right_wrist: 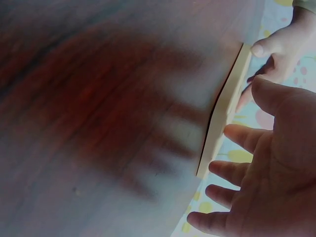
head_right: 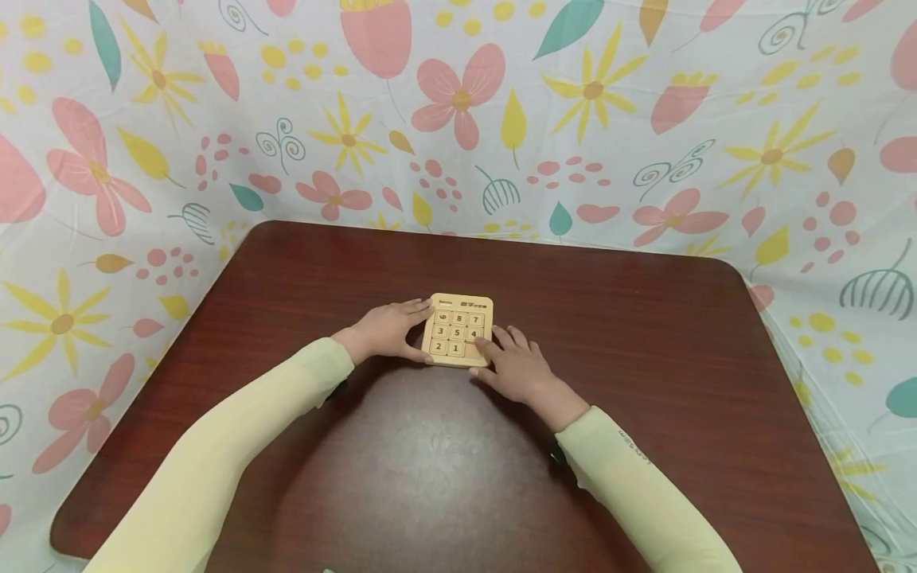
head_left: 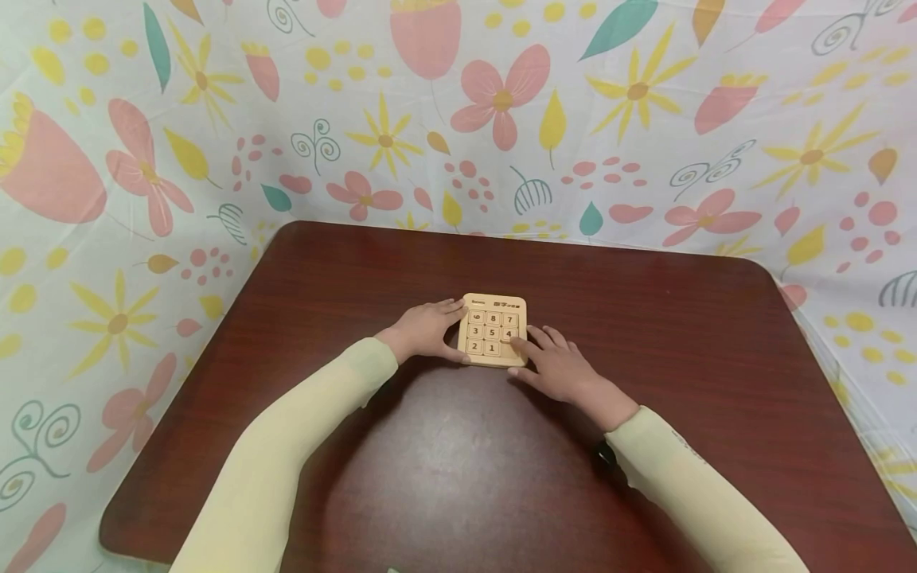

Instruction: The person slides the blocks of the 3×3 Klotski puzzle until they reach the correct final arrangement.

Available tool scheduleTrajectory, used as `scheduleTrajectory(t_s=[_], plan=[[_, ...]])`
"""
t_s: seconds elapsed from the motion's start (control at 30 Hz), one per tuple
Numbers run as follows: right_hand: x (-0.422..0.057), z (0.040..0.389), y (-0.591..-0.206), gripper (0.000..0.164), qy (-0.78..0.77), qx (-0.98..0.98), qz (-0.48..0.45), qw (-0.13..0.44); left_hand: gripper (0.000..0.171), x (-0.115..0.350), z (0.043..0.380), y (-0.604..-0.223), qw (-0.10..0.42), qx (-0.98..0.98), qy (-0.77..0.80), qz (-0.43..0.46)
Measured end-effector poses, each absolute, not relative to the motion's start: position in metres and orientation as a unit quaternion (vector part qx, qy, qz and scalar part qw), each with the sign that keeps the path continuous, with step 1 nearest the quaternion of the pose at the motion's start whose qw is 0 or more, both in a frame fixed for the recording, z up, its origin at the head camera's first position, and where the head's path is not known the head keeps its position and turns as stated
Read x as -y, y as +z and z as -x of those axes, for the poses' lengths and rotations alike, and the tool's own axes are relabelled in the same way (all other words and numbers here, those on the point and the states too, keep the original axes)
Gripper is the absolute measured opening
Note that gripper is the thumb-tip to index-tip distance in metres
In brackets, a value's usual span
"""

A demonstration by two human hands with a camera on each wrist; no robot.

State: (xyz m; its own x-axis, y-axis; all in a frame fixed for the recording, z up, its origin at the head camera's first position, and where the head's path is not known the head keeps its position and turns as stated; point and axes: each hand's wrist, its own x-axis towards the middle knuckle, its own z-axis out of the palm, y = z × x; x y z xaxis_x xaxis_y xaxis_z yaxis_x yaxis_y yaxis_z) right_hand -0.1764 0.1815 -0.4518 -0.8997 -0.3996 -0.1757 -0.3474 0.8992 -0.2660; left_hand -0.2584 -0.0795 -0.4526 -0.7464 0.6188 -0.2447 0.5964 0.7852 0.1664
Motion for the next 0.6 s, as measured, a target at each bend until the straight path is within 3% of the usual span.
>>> scheduleTrajectory(t_s=[0.6], plan=[[-0.1763, 0.1756, -0.4470, 0.053, -0.115, -0.961, 0.233, 0.096, 0.105, 0.0805, 0.2594, -0.4544, 0.142, -0.934, 0.040, -0.326]])
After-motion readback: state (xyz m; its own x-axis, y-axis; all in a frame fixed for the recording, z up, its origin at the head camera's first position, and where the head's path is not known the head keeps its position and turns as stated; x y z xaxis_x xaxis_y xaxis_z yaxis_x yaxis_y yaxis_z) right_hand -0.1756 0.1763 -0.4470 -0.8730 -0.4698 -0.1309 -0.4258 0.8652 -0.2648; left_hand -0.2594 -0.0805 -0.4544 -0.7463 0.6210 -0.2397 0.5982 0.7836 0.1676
